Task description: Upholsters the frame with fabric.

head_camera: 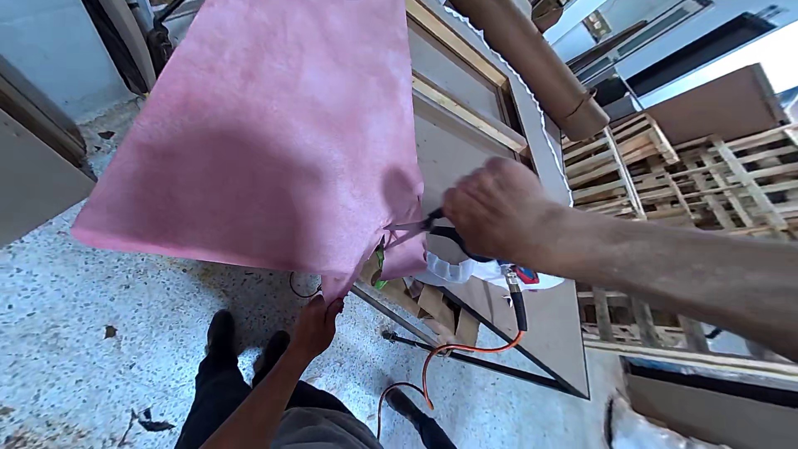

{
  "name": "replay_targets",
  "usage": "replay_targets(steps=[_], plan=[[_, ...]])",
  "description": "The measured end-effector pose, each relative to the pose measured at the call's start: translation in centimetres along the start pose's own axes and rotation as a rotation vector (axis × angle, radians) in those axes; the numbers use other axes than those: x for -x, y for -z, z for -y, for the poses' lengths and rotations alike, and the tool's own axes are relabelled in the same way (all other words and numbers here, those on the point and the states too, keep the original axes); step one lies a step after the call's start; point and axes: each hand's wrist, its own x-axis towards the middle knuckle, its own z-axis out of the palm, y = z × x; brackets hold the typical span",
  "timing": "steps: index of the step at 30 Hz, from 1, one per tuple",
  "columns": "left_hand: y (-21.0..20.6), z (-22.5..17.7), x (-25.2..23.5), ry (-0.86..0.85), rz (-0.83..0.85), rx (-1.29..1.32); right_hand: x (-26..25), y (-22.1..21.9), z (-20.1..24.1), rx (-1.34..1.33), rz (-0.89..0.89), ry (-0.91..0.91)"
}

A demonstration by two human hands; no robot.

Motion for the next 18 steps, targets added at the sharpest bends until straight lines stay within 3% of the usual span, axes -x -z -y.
replay_targets(steps=[5, 9, 12, 14, 16, 18], plan=[[1.5, 0.5, 0.2, 0.074, 0.046, -0.042, -4.0, 2.0, 4.1, 0.008, 0.061, 0.179], [3.0, 0.4, -0.6, 0.071, 0.131, -0.120, 1.5, -3.3, 4.7, -0.232, 0.265, 0.174], [4.5, -0.2, -1.9, 0.096, 0.215, -0.145, 6.2, -8.5, 3.7, -0.642, 0.425, 0.008], [5.3, -0.2, -2.4, 0.078, 0.183, -0.138, 10.0, -13.3, 2.3, -1.034, 0.379, -0.135], [6.4, -0.2, -2.3, 0.105, 0.124, -0.086, 13.4, -18.4, 1.6, -1.451, 0.216, -0.282], [7.4, -1.6, -2.1, 0.196, 0.105, -0.039, 14.3, -21.7, 1.1, -1.609, 0.026, -0.452]])
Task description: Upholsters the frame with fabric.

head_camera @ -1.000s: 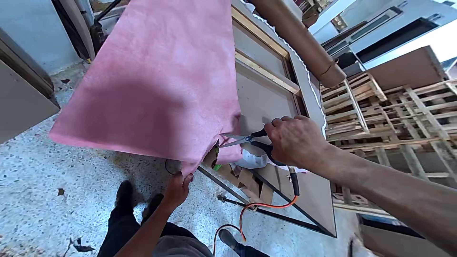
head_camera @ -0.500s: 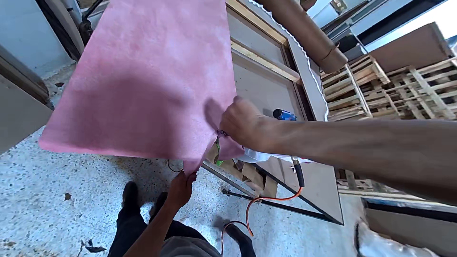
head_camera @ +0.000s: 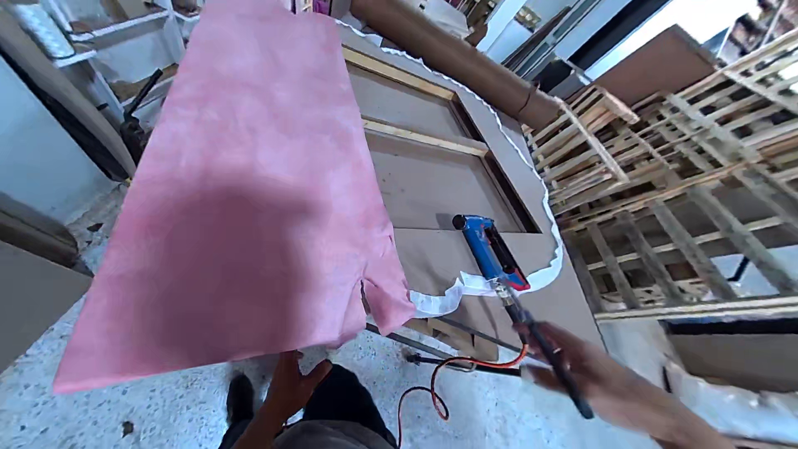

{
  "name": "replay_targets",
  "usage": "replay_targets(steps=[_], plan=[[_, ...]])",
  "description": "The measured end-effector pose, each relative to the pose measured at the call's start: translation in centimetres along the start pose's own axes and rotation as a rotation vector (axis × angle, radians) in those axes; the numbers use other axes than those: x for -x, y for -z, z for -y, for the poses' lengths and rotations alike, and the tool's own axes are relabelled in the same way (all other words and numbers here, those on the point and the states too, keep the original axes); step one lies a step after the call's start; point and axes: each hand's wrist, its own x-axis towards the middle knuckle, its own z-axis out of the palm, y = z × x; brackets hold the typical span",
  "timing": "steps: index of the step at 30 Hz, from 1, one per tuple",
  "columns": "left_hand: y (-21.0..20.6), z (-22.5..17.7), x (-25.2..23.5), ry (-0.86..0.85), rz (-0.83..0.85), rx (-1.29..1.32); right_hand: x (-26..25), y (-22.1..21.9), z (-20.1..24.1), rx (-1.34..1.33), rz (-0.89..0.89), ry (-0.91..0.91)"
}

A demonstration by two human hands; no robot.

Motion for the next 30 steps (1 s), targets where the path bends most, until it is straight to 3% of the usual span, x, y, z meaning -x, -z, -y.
replay_targets(steps=[4, 8, 10, 13, 14, 16, 18, 19, 21, 23, 24, 26, 27, 28, 30], plan=[[-1.4, -1.9, 0.9, -0.178, -0.155, 0.188, -8.0, 1.4, -1.3, 0.129, -0.273, 0.072], [-4.6, -4.4, 0.2, -0.126, -0.207, 0.881, -18.9, 3.0, 0.5, 0.274, -0.329, 0.185], [-5.7, -5.6, 0.0, -0.114, -0.227, 1.132, -21.0, 2.9, 1.9, 0.278, -0.391, 0.352], [-6.5, -6.0, 0.7, -0.087, -0.201, 1.277, -19.0, 0.1, 4.5, 0.056, -0.528, 0.748], [-6.7, -5.6, 0.9, -0.078, -0.199, 1.313, -17.6, -2.1, 4.8, -0.074, -0.460, 0.858], [-7.3, -5.2, 0.9, -0.026, -0.287, 1.340, -14.5, -8.1, 5.0, -0.387, -0.085, 0.939], [-7.8, -5.4, 0.3, 0.035, -0.370, 1.321, -12.6, -14.2, 4.6, -0.523, 0.281, 0.778], [-8.1, -5.7, -0.1, 0.062, -0.394, 1.301, -12.4, -16.7, 4.2, -0.530, 0.361, 0.648], [-8.4, -6.3, -0.5, 0.137, -0.438, 1.273, -13.2, -20.9, 4.0, -0.578, 0.331, 0.500], [-7.8, -7.5, 0.0, 0.288, -0.442, 1.073, -14.5, -23.1, 5.1, -0.665, 0.293, 0.472], [-7.2, -8.3, 0.8, 0.409, -0.391, 0.816, -14.9, -24.0, 5.8, -0.711, 0.285, 0.485], [-5.6, -11.2, 3.0, 0.583, -0.085, 0.014, -15.8, -26.1, 6.6, -0.808, 0.159, 0.570], [-4.7, -13.8, 4.2, 0.536, 0.072, -0.374, -15.8, -26.7, 6.7, -0.849, 0.120, 0.593], [-4.2, -16.8, 5.2, 0.367, 0.099, -0.681, -15.5, -26.7, 6.7, -0.881, 0.096, 0.607], [-3.2, -20.9, 4.5, -0.260, -0.050, -1.097, -14.4, -26.4, 6.7, -0.911, -0.033, 0.661]])
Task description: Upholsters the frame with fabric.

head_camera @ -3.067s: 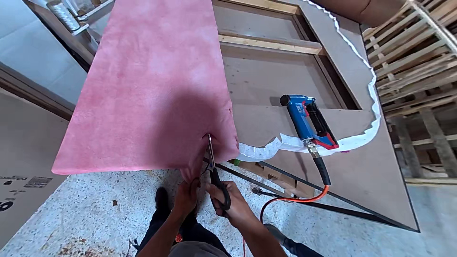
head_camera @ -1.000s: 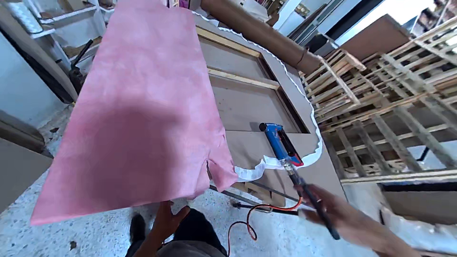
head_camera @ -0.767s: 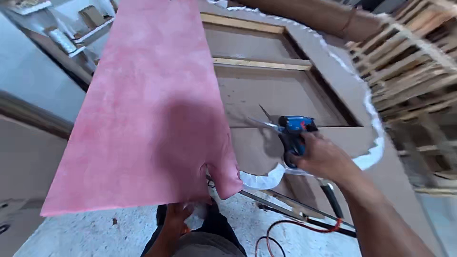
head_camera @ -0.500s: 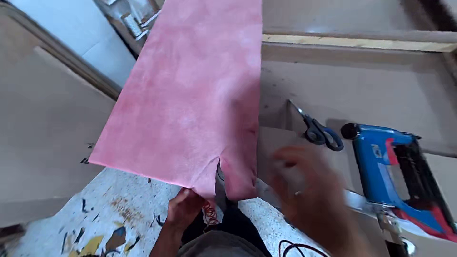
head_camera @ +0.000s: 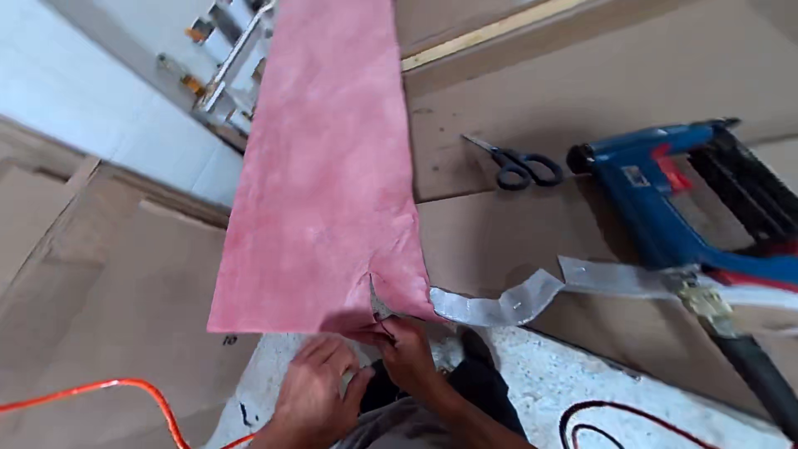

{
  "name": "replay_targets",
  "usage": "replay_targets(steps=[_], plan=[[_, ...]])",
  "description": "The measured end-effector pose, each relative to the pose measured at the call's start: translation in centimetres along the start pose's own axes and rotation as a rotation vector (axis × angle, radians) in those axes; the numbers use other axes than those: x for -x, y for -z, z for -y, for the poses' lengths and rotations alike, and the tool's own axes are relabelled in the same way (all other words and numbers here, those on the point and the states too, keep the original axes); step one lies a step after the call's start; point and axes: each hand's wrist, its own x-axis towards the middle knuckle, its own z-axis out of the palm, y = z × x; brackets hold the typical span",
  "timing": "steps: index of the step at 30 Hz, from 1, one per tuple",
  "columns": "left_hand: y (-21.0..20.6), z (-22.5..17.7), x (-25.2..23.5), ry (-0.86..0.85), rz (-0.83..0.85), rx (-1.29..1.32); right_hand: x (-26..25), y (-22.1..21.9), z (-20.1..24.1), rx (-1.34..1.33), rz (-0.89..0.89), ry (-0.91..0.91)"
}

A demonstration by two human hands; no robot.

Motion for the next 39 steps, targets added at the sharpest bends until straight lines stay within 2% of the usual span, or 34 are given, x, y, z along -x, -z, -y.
replay_targets(steps=[1, 2, 4, 5, 7, 8, 9, 10, 12, 13, 15, 16, 17, 19, 22, 24, 25, 27, 29, 30, 32, 34, 35, 37, 39], plan=[[1.2, 0.3, -1.9, -0.206, -0.052, -0.150, 0.5, -0.1, 0.5, 0.062, -0.041, 0.067], [1.7, 0.9, -4.0, -0.353, 0.030, -0.265, 0.8, 0.1, 1.4, 0.154, -0.064, 0.127], [1.3, 2.4, -7.2, -0.532, 0.359, -0.420, 1.9, 2.4, 4.9, 0.337, -0.109, 0.165], [0.8, 3.3, -8.3, -0.614, 0.458, -0.484, 2.6, 4.5, 6.8, 0.431, -0.254, 0.191], [1.1, 4.6, -9.6, -0.686, 0.553, -0.484, 4.1, 10.1, 10.1, 0.641, -0.623, 0.194], [1.8, 5.1, -9.7, -0.668, 0.555, -0.416, 4.6, 12.7, 11.6, 0.719, -0.739, 0.164], [2.7, 5.5, -9.6, -0.627, 0.522, -0.334, 5.1, 14.5, 12.8, 0.730, -0.779, 0.140], [3.6, 5.9, -9.6, -0.596, 0.439, -0.224, 5.5, 14.8, 13.7, 0.677, -0.780, 0.143], [4.6, 6.9, -10.1, -0.587, 0.270, -0.092, 6.7, 11.4, 13.3, 0.444, -0.688, 0.122], [4.9, 7.4, -10.2, -0.597, 0.225, -0.065, 7.5, 8.2, 11.6, 0.308, -0.581, 0.021], [5.3, 7.8, -9.7, -0.636, 0.195, -0.060, 8.6, 1.8, 6.4, 0.032, -0.252, -0.292], [5.3, 7.7, -9.7, -0.677, 0.180, -0.066, 8.2, -0.8, 3.2, -0.112, -0.142, -0.367], [5.2, 7.6, -9.4, -0.724, 0.167, -0.064, 7.8, -3.3, 0.1, -0.281, -0.100, -0.364], [4.9, 7.3, -8.5, -0.752, 0.195, -0.053, 6.3, -7.5, -3.4, -0.634, -0.147, -0.253], [4.8, 6.6, -6.9, -0.740, 0.230, -0.071, 2.3, -9.7, -4.5, -0.982, -0.211, -0.046], [4.4, 6.1, -3.7, -0.724, 0.255, -0.071, 0.9, -9.9, -3.9, -1.148, -0.202, 0.022], [3.8, 5.9, -1.8, -0.677, 0.334, -0.040, 0.4, -9.4, -3.6, -1.162, -0.207, 0.024], [1.1, 6.8, 1.8, -0.500, 0.603, 0.057, -0.4, -9.1, -3.4, -1.117, -0.256, -0.038], [-3.6, 10.4, 3.9, -0.272, 0.777, 0.185, -1.9, -10.5, -3.7, -1.112, -0.345, -0.095], [-6.0, 12.7, 4.2, -0.141, 0.788, 0.247, -2.6, -11.4, -3.8, -1.135, -0.396, -0.104], [-9.8, 16.1, 3.1, 0.059, 0.632, 0.362, -3.7, -13.2, -4.0, -1.223, -0.463, -0.084], [-12.6, 17.1, 0.6, 0.188, 0.361, 0.532, -4.3, -14.0, -4.1, -1.266, -0.495, -0.071], [-13.2, 16.4, -0.7, 0.314, 0.273, 0.612, -4.5, -14.1, -4.1, -1.272, -0.507, -0.061], [-13.1, 14.1, -3.0, 0.597, 0.205, 0.776, -4.8, -14.3, -4.0, -1.216, -0.568, 0.013], [-13.9, 13.8, -5.2, 0.754, -0.001, 0.990, -5.0, -14.7, -4.5, -1.012, -0.688, 0.111]])
